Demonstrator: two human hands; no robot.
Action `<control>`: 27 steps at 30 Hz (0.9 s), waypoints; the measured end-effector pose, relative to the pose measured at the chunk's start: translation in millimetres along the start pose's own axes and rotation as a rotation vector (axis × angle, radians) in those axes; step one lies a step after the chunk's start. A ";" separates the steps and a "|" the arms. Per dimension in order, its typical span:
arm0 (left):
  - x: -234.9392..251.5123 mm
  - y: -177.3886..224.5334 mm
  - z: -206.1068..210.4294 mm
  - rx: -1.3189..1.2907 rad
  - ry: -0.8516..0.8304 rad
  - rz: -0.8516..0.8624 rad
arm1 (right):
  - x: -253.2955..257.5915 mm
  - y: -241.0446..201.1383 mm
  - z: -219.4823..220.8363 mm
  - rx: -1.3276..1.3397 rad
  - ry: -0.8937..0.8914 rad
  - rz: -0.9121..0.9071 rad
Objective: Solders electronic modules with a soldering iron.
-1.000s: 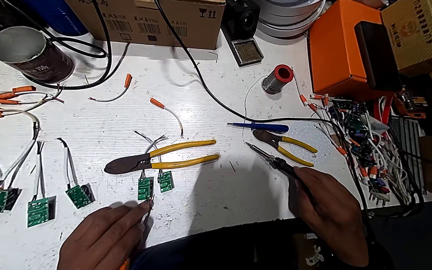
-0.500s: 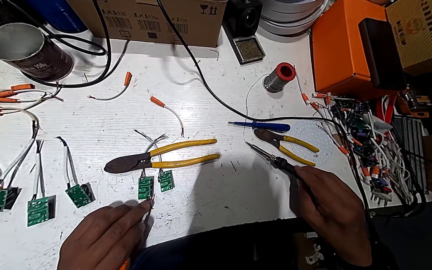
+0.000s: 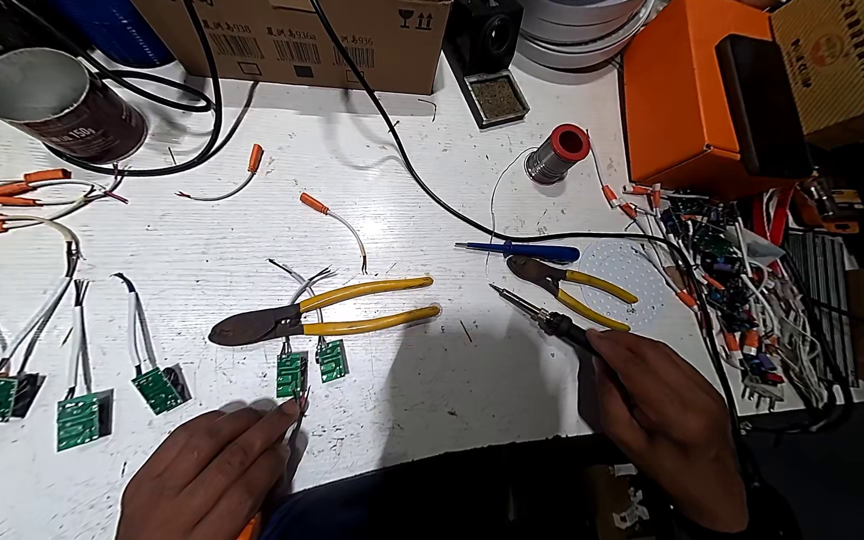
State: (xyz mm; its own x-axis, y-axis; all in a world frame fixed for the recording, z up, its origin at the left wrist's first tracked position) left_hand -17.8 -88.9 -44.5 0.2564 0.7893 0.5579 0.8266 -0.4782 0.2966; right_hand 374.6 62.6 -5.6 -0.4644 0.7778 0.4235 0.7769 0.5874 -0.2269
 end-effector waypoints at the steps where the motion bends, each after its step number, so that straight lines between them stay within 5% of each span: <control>1: 0.0 0.0 0.1 0.000 0.003 0.001 | 0.4 -0.1 -0.3 -0.002 -0.002 -0.003; 27: -1.2 -0.3 0.8 -0.010 0.010 -0.001 | 12.5 -12.6 -12.0 -0.129 -0.123 -0.139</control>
State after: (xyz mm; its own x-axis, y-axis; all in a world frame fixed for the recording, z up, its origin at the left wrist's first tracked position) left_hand -18.0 -89.4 -45.8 0.2503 0.7858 0.5656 0.8216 -0.4814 0.3052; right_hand 364.2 62.3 13.1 -0.6129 0.7174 0.3314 0.7460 0.6635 -0.0566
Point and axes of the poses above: each hand's wrist, its own x-axis towards the middle knuckle, its own z-axis out of the palm, y = z × x, the point moved 4 cm from there along x, towards the middle knuckle, and after that the axes turned 6 degrees about y, right-handed, at the moved point
